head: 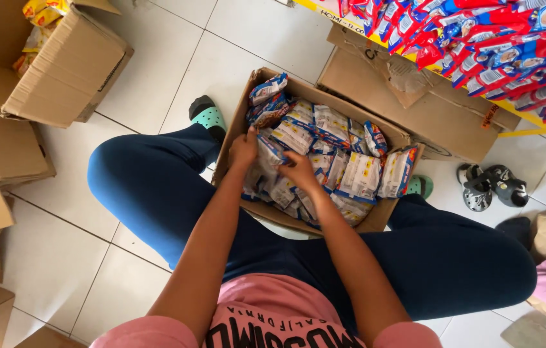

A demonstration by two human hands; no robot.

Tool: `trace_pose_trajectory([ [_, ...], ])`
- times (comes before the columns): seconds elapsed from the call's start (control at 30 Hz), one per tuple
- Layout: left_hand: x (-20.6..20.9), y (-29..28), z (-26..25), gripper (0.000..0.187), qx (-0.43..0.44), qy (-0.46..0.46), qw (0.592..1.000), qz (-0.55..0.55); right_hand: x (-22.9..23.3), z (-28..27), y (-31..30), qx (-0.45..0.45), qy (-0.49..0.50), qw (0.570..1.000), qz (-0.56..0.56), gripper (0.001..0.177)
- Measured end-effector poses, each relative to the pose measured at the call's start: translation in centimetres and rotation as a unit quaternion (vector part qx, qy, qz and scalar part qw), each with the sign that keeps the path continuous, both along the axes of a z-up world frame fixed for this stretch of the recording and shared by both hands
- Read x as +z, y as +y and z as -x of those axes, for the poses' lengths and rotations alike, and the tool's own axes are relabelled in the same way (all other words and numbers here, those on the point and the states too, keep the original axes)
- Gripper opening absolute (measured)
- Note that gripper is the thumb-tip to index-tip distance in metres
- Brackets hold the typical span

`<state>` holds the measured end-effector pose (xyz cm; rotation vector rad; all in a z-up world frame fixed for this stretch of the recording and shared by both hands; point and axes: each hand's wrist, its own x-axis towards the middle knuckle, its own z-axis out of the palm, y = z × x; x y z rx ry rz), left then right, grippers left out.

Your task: Stocking instant noodle packets from a box onto a shelf.

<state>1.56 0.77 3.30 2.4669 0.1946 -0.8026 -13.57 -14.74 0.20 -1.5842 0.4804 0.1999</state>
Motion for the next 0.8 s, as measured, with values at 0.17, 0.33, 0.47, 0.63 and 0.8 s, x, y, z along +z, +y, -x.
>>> trace_pose_trajectory([
  [0.17, -3.4, -1.1, 0.7, 0.068, 0.098, 0.001, 0.984, 0.146, 7.8, 0.3, -3.1, -0.042, -0.070, 0.988, 0.131, 0.045],
  [0.33, 1.8, -1.6, 2.0, 0.036, 0.143, 0.279, 0.916, 0.250, 8.0, 1.7, -3.9, -0.109, -0.078, 0.985, 0.106, 0.055],
  [0.47, 0.5, -1.2, 2.4, 0.032, 0.141, 0.327, 0.910, 0.212, 4.4, 3.0, -4.0, -0.093, -0.145, 0.968, 0.184, 0.065],
  [0.63, -5.8, -0.5, 3.1, 0.032, 0.107, 0.324, 0.924, 0.175, -0.2, 4.1, -4.4, -0.195, 0.005, 0.975, -0.108, 0.052],
  [0.8, -6.7, -0.8, 3.5, 0.021, 0.089, 0.289, 0.941, 0.153, 2.6, 3.4, -4.5, -0.261, 0.113, 0.947, -0.151, 0.023],
])
